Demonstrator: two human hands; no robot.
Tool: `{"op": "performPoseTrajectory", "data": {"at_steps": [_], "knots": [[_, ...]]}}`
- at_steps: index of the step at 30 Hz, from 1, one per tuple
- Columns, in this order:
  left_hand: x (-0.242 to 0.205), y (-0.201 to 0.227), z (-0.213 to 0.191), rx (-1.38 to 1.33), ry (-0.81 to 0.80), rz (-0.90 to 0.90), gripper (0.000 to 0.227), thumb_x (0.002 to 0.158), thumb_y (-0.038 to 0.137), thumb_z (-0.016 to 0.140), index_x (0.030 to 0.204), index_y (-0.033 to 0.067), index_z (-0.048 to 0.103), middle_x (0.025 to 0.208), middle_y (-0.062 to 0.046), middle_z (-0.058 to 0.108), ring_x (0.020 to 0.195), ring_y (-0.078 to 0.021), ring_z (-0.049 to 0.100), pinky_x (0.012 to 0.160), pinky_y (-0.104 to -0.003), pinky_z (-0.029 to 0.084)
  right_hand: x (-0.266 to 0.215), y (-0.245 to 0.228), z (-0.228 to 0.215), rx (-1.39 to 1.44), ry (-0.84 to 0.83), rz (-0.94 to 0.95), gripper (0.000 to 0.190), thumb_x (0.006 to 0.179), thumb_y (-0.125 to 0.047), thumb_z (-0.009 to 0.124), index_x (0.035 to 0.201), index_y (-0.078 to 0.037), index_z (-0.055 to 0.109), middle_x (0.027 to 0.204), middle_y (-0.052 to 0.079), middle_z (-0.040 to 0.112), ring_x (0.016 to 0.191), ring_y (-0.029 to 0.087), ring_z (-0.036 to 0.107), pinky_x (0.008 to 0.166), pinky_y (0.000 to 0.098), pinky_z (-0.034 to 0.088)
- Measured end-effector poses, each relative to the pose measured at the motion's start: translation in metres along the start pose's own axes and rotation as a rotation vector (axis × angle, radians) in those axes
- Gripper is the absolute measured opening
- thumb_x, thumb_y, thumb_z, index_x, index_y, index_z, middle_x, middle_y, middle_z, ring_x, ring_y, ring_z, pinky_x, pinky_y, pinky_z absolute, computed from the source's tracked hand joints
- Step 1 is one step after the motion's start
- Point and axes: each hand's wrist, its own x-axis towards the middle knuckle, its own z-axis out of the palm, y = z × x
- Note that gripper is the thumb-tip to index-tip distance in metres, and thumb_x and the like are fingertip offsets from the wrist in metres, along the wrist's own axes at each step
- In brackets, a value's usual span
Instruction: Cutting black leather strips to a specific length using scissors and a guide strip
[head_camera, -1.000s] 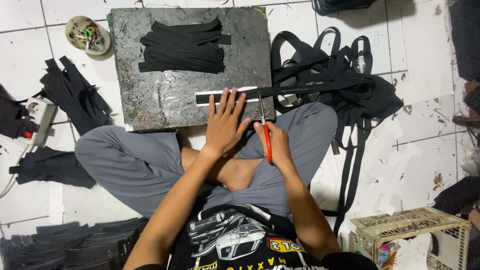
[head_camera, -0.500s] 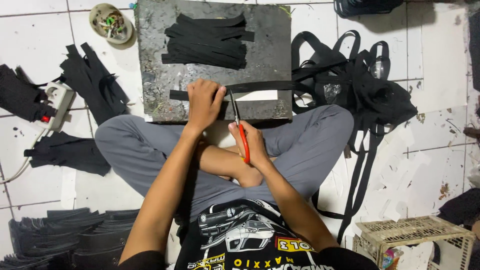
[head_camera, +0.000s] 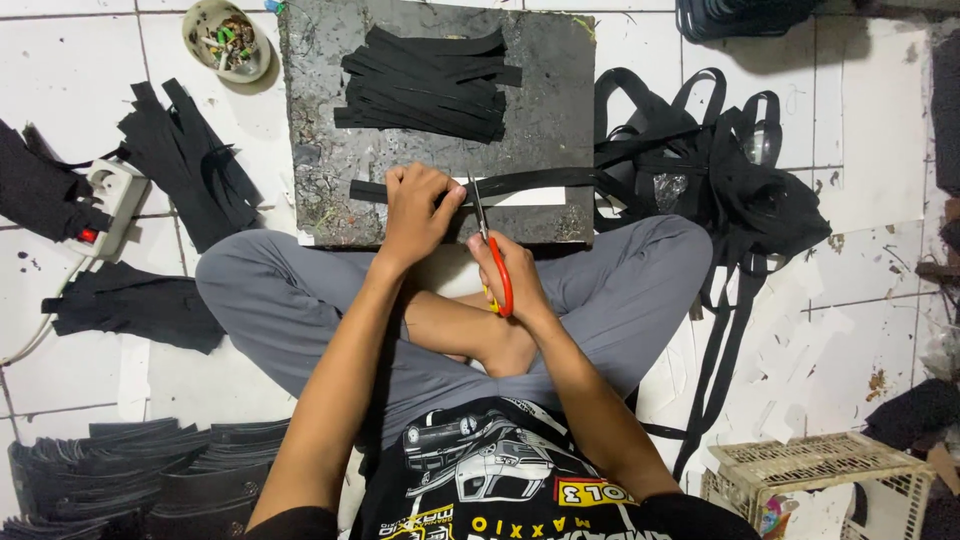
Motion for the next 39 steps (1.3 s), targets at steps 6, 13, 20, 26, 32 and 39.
{"op": "performPoseTrajectory", "data": {"at_steps": [6,13,20,26,32,39], "knots": [[0.000,-0.002,-0.001,-0.002,-0.028,0.022,0.020,0.104,0.029,0.064,0.086,0.0196,0.065,0.080,0.000,0.064,0.088,-0.0217,0.058,0.095,-0.041,0.032,-0.001,-0.016,-0.001,-0.017,-0.013,0.010,0.040,0.103,-0.038,0.057,0.081,-0.005,0.061,0.049,0.008,0.053,0.037,0.017,0.058,0.035,0.0262,0.048],[0.000,-0.005,0.003,0.041,-0.032,0.007,0.021,0.104,0.030,0.064,0.086,0.0200,0.064,0.080,0.002,0.065,0.088,-0.0204,0.059,0.096,-0.041,0.031,0.007,0.006,-0.002,-0.039,-0.022,-0.040,0.041,0.105,-0.037,0.053,0.086,-0.002,0.063,0.046,0.007,0.049,0.035,0.017,0.056,0.035,0.0268,0.046],[-0.001,-0.004,0.004,0.074,-0.048,0.005,0.017,0.104,0.029,0.063,0.090,0.0204,0.068,0.082,0.000,0.068,0.090,-0.0216,0.059,0.097,-0.043,0.031,0.008,0.014,-0.002,-0.008,-0.009,-0.046,0.042,0.106,-0.037,0.052,0.092,0.002,0.063,0.047,0.008,0.050,0.036,0.018,0.057,0.035,0.0274,0.047],[0.000,0.001,0.001,0.079,-0.066,-0.003,0.018,0.104,0.029,0.063,0.089,0.0212,0.068,0.082,0.003,0.069,0.091,-0.0200,0.058,0.097,-0.042,0.030,0.012,0.014,-0.005,-0.016,-0.022,-0.017,0.043,0.104,-0.042,0.053,0.091,-0.002,0.064,0.048,0.008,0.052,0.037,0.018,0.057,0.035,0.0282,0.047],[-0.001,-0.003,0.003,0.080,-0.061,-0.011,0.016,0.102,0.027,0.066,0.087,0.0200,0.067,0.082,0.002,0.070,0.091,-0.0206,0.059,0.098,-0.043,0.030,0.019,0.024,-0.005,-0.043,-0.029,-0.058,0.044,0.105,-0.041,0.052,0.090,-0.002,0.063,0.046,0.007,0.049,0.036,0.017,0.056,0.035,0.0270,0.046],[-0.001,-0.003,0.006,0.108,-0.048,0.002,0.017,0.103,0.027,0.065,0.087,0.0195,0.066,0.081,0.001,0.069,0.089,-0.0212,0.058,0.096,-0.043,0.030,0.015,0.029,-0.003,-0.109,0.015,-0.080,0.046,0.105,-0.042,0.052,0.079,-0.005,0.060,0.043,0.008,0.048,0.036,0.017,0.055,0.037,0.0265,0.042]]}}
